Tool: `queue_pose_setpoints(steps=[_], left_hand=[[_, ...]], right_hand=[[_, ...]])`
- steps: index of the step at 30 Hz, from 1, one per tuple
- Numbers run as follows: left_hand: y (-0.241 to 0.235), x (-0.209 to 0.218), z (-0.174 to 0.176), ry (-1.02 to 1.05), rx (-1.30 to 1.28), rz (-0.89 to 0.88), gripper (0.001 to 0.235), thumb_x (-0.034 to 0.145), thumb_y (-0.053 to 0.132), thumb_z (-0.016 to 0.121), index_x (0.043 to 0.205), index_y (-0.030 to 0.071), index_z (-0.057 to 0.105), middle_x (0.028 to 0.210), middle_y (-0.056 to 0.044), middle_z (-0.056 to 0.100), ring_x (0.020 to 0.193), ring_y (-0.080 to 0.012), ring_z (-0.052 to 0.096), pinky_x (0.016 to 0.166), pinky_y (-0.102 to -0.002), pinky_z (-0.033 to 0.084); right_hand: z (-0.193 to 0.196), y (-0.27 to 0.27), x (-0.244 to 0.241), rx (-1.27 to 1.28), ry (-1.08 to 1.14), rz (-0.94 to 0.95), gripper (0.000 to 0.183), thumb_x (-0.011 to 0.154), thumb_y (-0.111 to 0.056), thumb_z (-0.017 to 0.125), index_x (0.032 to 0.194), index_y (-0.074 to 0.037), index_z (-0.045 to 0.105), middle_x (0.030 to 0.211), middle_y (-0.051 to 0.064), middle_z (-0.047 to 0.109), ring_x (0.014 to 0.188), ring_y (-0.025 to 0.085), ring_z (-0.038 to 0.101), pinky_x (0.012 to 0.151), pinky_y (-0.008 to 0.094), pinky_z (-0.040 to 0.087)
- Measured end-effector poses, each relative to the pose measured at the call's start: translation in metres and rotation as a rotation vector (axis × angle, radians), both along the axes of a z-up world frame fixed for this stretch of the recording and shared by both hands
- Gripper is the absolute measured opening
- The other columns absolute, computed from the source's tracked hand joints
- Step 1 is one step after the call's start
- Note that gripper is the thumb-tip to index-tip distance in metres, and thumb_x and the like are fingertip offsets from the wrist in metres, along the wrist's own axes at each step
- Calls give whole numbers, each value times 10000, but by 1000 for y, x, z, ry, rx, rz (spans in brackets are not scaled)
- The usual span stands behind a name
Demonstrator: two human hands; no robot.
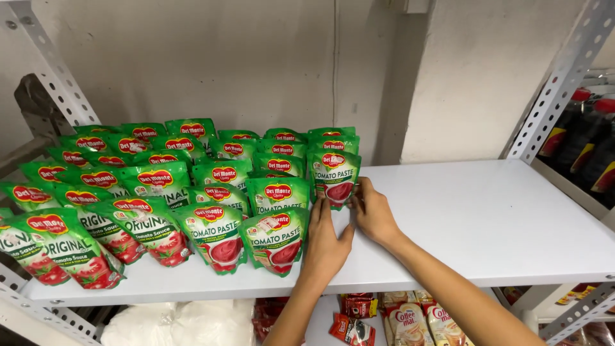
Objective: The person sits on the floor and repeatedly picks up green sachets of tomato paste from a white plastic basket. They place each sachet onto a white shelf, arranging them in neat rows alongside other similar products.
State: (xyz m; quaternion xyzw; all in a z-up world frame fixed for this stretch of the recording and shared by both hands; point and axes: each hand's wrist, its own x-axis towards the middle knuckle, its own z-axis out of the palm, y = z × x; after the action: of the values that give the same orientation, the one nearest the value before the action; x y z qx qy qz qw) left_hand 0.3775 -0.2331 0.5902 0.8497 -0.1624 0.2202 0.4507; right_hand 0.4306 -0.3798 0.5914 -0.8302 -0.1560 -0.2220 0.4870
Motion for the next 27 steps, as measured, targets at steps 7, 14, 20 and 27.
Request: queue_pose_setpoints(steps=[7,14,20,27], left_hand=[[-1,-1,-1,35,4,25,834,838,150,747,1495,-126,313,1542,-350,344,1413,-478,387,1165,-442,350],[-5,-25,13,-72,81,90,369,915,117,673,1197,-104,583,1155,-327,643,1037,-483,644,878,-486,543],[-2,-48,1,-411,240,63,145,992,81,619,1034,-35,695,1039,-225,732,853,-402,727,752,-467,591],[62,-129,-49,-915,368,-49,214,996,106,679,1191,24,709,1201,-105,706,1176,-284,697,1018,-392,572]], right_hand=[[-8,-7,5,-24,-33,-157,455,826,114,532,1272,38,481,1166,238,624,874,353,698,833,436,553],[16,-14,-18,-134,-442,-347,521,824,181,484,1331,61,466,1270,301,471,1095,468,556,901,484,506],[21,-10,-75,-69,-721,-284,362,967,158,566,1308,39,529,1240,205,551,994,313,610,898,379,519],[-33,26,-181,-63,-800,-271,170,1025,152,615,1145,31,603,1122,170,624,1069,296,618,954,355,498]])
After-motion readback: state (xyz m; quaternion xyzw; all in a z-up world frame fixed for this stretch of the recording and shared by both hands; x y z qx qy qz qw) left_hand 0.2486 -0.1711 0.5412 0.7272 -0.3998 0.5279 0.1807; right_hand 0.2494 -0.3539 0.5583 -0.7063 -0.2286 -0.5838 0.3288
